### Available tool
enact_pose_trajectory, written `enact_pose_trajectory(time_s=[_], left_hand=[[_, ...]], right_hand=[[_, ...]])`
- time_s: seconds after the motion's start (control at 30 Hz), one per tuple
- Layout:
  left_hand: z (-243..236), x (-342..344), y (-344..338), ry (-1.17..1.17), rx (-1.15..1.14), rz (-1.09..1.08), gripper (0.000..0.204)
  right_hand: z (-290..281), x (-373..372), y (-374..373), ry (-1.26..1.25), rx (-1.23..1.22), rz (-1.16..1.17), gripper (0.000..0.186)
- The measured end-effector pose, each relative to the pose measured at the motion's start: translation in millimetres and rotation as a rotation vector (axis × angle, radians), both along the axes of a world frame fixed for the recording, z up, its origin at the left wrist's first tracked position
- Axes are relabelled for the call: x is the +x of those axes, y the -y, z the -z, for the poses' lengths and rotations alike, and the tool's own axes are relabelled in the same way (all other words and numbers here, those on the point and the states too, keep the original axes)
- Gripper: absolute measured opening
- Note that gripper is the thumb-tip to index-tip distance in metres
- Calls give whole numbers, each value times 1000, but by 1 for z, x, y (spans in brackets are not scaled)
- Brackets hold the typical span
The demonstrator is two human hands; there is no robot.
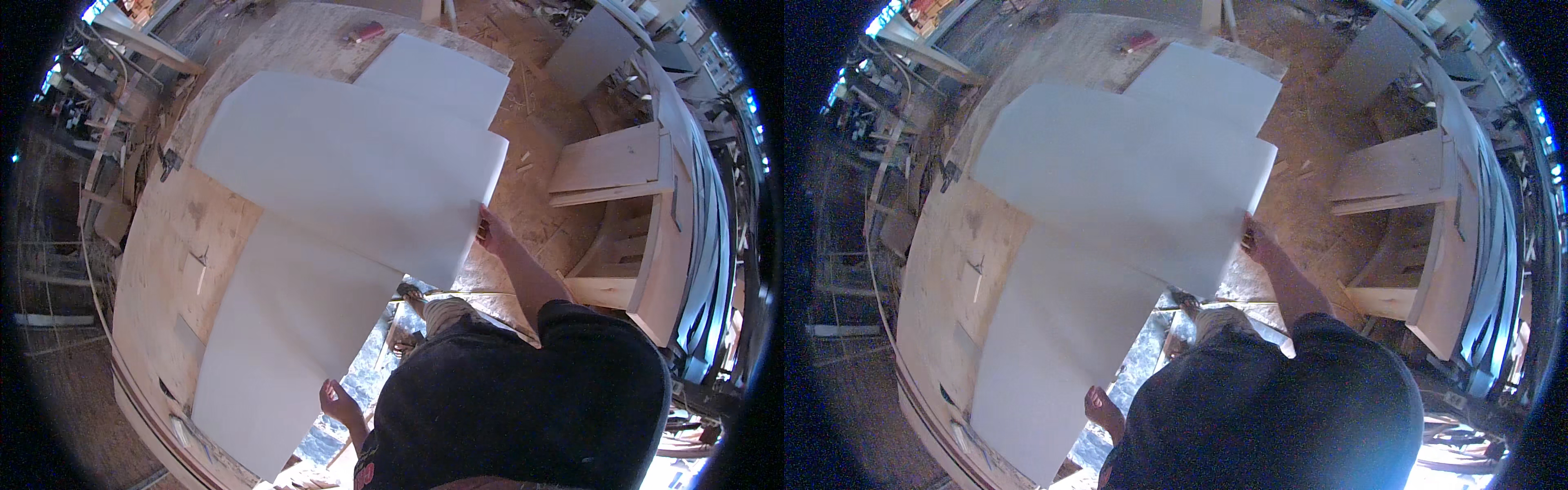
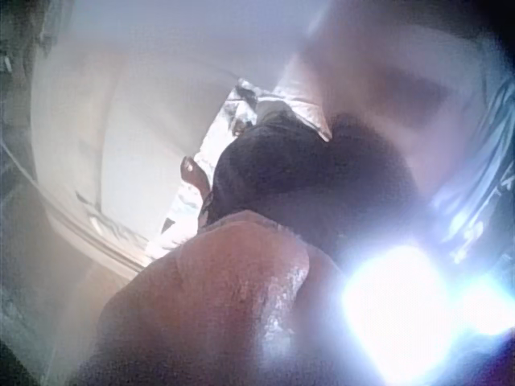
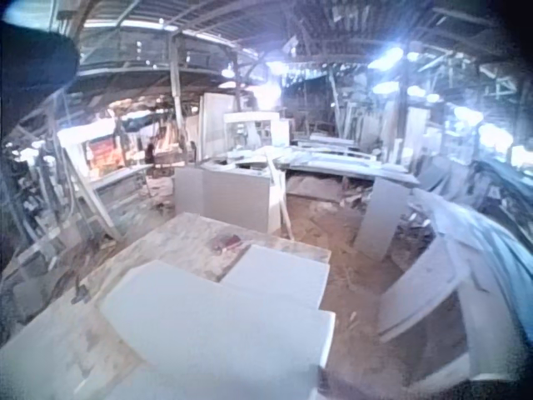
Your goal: The person sands a large white sheet on a workbench using a sanding block, then uses a utility knife to cut the sheet into smaller pieces. The person handles the sheet and tools directly with both hands.
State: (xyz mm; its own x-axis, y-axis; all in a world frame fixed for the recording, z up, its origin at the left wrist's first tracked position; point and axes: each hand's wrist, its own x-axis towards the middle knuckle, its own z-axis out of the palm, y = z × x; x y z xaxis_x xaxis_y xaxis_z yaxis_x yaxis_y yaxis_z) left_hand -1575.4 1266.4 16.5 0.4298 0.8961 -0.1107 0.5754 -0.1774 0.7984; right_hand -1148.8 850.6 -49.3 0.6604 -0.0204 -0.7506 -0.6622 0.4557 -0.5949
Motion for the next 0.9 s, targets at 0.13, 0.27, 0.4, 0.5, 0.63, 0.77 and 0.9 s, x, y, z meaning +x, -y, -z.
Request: enact_pose_trajectory(time_s=[0.13,0.27,0.4,0.5,0.63,0.77,0.9], left_hand=[[-9,-4,-14,18,70,40,31],[-30,8,-6,-16,158,124,29],[-49,-7,-6,18,77,92,25],[-20,-27,-9,50,152,208,21],[-15,-40,-11,37,195,375,17],[-8,-8,4,146,204,544,14],[-20,46,23,239,226,698,11]], right_hand=[[-18,-14,-25,49,-81,-21,33],[10,-41,5,-43,-180,-85,33],[30,-135,35,647,-1586,-1799,28],[65,-247,87,-99,-1279,-1309,25],[65,-387,106,-243,-1411,-1311,35],[82,-469,167,-106,-1087,-1312,20],[61,-491,182,99,-1116,-1103,23]])
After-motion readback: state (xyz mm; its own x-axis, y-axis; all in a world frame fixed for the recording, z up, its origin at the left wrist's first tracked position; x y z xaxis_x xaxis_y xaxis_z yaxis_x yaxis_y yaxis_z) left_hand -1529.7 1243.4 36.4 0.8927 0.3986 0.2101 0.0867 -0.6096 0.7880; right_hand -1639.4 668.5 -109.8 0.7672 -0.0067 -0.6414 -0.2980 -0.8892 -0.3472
